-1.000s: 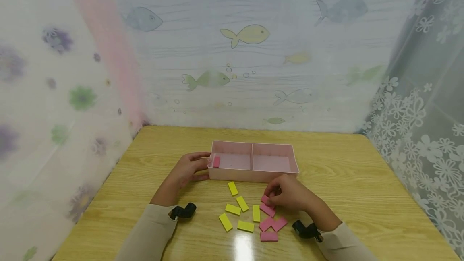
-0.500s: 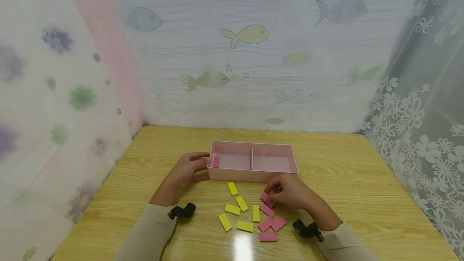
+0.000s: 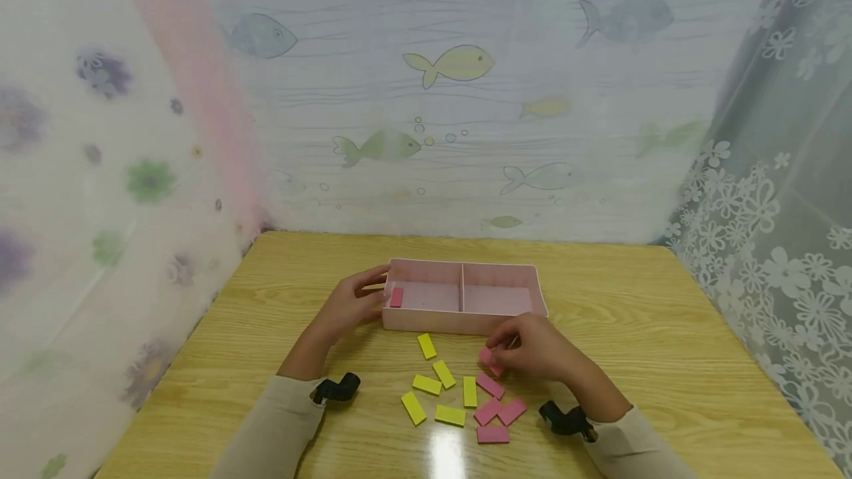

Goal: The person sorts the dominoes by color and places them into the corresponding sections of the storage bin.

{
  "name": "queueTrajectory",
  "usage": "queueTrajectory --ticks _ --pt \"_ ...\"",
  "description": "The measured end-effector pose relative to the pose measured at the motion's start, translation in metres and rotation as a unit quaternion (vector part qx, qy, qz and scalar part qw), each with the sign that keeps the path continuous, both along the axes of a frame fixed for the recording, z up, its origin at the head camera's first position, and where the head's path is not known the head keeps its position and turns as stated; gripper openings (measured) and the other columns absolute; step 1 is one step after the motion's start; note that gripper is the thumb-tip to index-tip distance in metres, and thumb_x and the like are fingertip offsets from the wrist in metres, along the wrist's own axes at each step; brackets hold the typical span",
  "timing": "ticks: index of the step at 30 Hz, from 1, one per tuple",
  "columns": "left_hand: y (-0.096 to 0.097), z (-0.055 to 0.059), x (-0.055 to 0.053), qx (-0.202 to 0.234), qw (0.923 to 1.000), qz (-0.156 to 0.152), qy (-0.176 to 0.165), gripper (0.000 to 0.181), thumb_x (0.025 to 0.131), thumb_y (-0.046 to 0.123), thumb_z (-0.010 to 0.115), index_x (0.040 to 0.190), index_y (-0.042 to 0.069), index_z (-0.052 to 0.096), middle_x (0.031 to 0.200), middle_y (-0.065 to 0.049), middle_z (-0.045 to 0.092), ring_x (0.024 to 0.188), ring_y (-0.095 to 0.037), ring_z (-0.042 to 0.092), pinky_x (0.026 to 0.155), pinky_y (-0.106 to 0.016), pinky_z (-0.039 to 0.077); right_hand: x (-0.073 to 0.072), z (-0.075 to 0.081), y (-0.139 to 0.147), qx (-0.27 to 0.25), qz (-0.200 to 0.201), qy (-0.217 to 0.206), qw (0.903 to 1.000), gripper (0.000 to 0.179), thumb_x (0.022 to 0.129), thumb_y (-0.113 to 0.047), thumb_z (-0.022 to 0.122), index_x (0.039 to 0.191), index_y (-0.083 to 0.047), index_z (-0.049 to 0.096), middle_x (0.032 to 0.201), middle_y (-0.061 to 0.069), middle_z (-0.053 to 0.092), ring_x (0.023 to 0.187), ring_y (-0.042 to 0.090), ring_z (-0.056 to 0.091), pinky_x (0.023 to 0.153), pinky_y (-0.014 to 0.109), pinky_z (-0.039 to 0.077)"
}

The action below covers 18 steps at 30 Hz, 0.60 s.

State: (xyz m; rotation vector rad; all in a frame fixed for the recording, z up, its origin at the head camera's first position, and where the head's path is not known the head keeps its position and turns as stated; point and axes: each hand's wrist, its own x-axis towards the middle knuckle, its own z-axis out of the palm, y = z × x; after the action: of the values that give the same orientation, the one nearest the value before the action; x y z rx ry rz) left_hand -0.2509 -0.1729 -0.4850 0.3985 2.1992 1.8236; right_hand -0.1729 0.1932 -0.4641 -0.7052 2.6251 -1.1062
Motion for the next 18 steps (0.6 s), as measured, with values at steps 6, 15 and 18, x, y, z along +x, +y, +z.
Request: queueTrajectory --ticks 6,15,18 --pt "-0.001 -0.003 0.0 0.009 0.9998 0.003 -0.017 0.056 0.106 0.017 0.061 0.159 0.021 0.043 0.162 -0.016 0.041 0.143 -0.04 0.048 0.096 -0.046 0.06 -0.002 -0.002 -0.002 -0.02 -0.029 -0.008 0.9993 0.007 0.093 -0.02 0.078 0.098 -0.022 0.082 0.092 -0.008 0.077 0.078 0.011 0.068 0.067 0.026 0.058" --pt "-0.001 -0.002 0.001 0.007 0.9996 0.012 -0.027 0.056 0.105 0.018 0.062 0.158 0.023 0.045 0.161 -0.016 0.042 0.143 -0.04 0.048 0.097 -0.048 0.059 -0.002 0.006 -0.01 -0.085 -0.08 -0.043 0.9922 0.011 0.093 -0.024 0.078 0.102 -0.02 0.082 0.096 -0.001 0.077 0.081 0.018 0.07 0.069 0.029 0.061" --pt "0.001 -0.002 0.0 0.006 0.9995 0.011 -0.027 0.056 0.105 0.018 0.062 0.158 0.024 0.045 0.161 -0.016 0.042 0.143 -0.041 0.047 0.097 -0.049 0.059 -0.002 0.012 -0.011 -0.092 -0.093 -0.043 0.9904 0.015 0.093 -0.026 0.078 0.105 -0.018 0.082 0.098 0.0 0.077 0.084 0.017 0.07 0.069 0.03 0.061"
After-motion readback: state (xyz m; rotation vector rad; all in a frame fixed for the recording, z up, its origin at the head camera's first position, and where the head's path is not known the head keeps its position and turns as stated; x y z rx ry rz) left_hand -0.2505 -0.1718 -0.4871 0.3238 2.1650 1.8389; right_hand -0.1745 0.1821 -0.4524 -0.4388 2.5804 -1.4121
